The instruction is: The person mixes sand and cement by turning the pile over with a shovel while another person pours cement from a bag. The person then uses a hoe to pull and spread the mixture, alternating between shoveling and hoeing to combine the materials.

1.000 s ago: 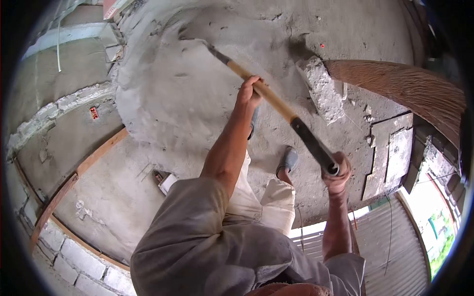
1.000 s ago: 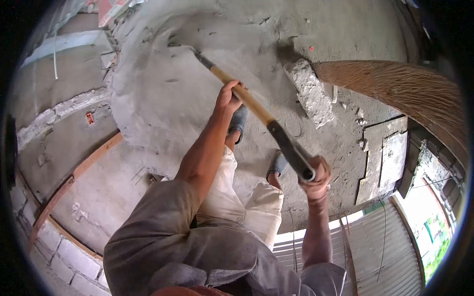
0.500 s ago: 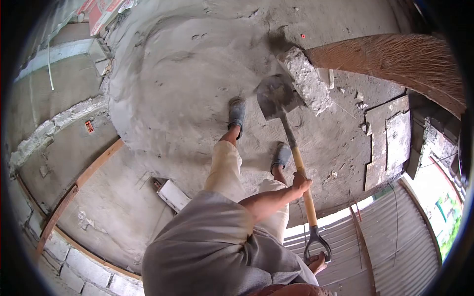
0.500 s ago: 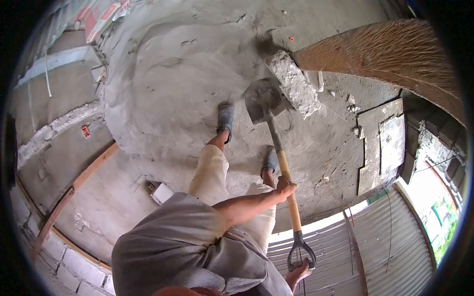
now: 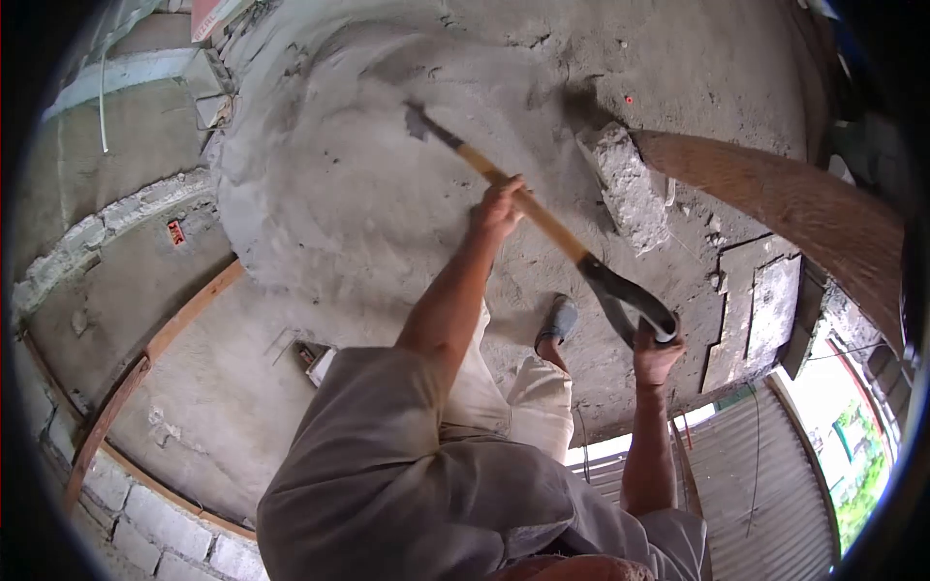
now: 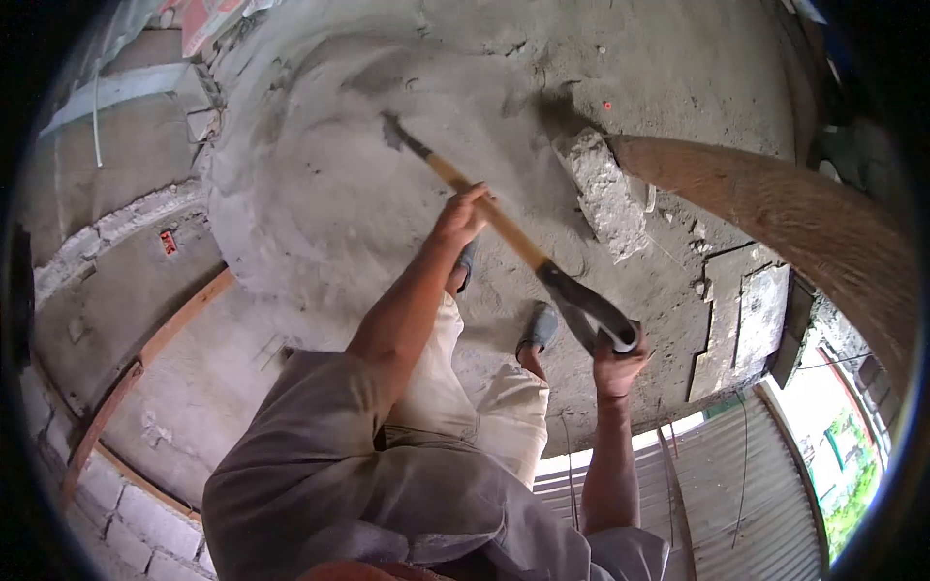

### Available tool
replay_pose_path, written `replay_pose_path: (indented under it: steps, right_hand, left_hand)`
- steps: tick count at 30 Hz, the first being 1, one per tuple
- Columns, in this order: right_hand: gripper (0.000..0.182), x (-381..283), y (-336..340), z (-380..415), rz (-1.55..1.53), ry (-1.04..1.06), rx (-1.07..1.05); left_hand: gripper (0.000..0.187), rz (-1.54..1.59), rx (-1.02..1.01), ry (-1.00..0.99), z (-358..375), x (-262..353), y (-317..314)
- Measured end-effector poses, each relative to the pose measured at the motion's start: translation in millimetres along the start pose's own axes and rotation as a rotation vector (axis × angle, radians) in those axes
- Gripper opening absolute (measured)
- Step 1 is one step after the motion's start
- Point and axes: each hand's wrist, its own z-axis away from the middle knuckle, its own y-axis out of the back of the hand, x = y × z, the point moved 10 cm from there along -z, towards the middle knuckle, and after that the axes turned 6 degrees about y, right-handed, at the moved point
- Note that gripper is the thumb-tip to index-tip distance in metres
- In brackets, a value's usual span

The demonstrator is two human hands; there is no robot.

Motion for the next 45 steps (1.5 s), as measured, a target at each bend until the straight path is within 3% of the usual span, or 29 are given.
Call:
replay_pose_path:
  steps: [1, 3, 4, 6, 9, 10, 12, 14, 17, 20, 22, 24, 28, 29, 30, 32, 34, 35, 37, 38, 39, 42, 45]
  right_hand:
    - [0.010, -23.4, -1.5, -8.9, 0.006, 0.008, 0.009]
    - [0.016, -123.3, -13.7, -12.0, 0.172, 0.550, -0.172]
    - [0.019, -157.1, -5.8, -11.4, 0.189, 0.717, -0.140]
    - [0.021, -203.0, 16.6, -13.4, 0.155, 0.812, -0.143]
    - [0.026, -190.8, 58.3, -21.5, 0.132, 0.476, -0.115]
    - [0.028, -194.8, 74.8, -15.5, 0.120, 0.512, 0.024]
    - [0.030, -218.5, 81.3, -14.0, 0.098, 0.504, 0.061]
    - [0.030, -217.4, 78.4, -12.3, 0.134, 0.473, 0.000]
    - [0.028, -254.6, 61.5, -38.6, 0.310, 0.631, -0.119]
    - [0.032, -282.8, 32.0, -94.3, 0.197, 0.628, -0.252]
    - [0.035, -288.4, 43.2, -127.0, 0.187, 0.463, -0.215]
    - [0.040, -333.9, 50.6, -154.1, 0.255, 0.609, -0.104]
    - [0.041, -386.3, 58.6, -218.5, 0.310, 0.704, 0.056]
    - [0.037, -398.5, 56.8, -245.9, 0.337, 0.625, 0.023]
    - [0.033, -412.1, 55.7, -274.3, 0.364, 0.541, -0.013]
    - [0.029, -454.8, 53.1, -330.7, 0.346, 0.579, 0.054]
    - [0.030, -449.6, 66.8, -393.2, 0.647, 0.609, 0.042]
    - [0.031, -451.1, 71.8, -423.5, 0.749, 0.616, 0.039]
    - [0.030, -490.8, 51.6, -471.9, 0.703, 0.707, -0.071]
    - [0.030, -510.0, 41.2, -491.9, 0.687, 0.735, -0.104]
    - [0.031, -525.7, 32.8, -509.8, 0.613, 0.650, -0.075]
    - [0.033, -553.4, 8.9, -554.3, 0.478, 0.533, -0.103]
    - [0.035, -584.5, -15.0, -573.3, 0.390, 0.479, -0.175]
  left_hand:
    - [0.008, 0.077, -0.035, -0.008, 10.0, 22.5, -3.1]
    - [0.007, 0.276, -0.097, 0.020, 42.6, 52.9, -17.3]
    - [0.007, 0.312, -0.155, 0.015, 60.2, 68.3, -34.4]
    - [0.009, 0.378, -0.200, 0.042, 89.0, 81.7, -62.0]
    - [0.008, 0.309, -0.181, 0.036, 115.1, 83.2, -116.3]
    - [0.008, 0.241, -0.191, 0.061, 116.3, 81.4, -136.1]
    - [0.009, 0.181, -0.244, 0.094, 100.4, 77.9, -168.2]
    - [0.010, 0.138, -0.242, 0.088, 75.9, 77.8, -197.3]
    - [0.013, 0.133, -0.275, 0.029, 37.7, 89.2, -239.4]
    - [0.016, 0.146, -0.202, 0.072, -2.6, 101.1, -252.8]
    - [0.019, 0.110, -0.259, 0.065, -14.2, 123.0, -274.7]
    - [0.019, 0.091, -0.212, 0.074, -19.2, 135.8, -290.0]
    - [0.022, 0.176, -0.238, 0.092, -31.4, 176.6, -328.7]
    - [0.034, 0.105, -0.296, 0.044, -25.2, 194.3, -345.6]
    - [0.034, 0.110, -0.291, 0.061, -28.0, 202.1, -343.7]
    - [0.049, -0.075, -0.328, 0.181, -40.4, 215.7, -343.6]
    - [0.078, -0.213, -0.175, 0.217, -45.8, 239.2, -305.5]
    - [0.081, -0.240, -0.178, 0.235, -49.7, 252.4, -279.6]
    - [0.046, -0.291, -0.037, 0.247, -58.0, 286.6, -196.8]
    - [0.034, -0.295, -0.013, 0.323, -55.4, 303.9, -151.2]
    - [0.029, -0.306, -0.029, 0.238, -30.2, 343.2, -143.0]
    - [0.039, -0.492, 0.526, 0.150, 23.3, 429.7, 7.5]
    - [0.043, -0.596, 0.732, 0.155, 78.8, 494.0, 109.1]
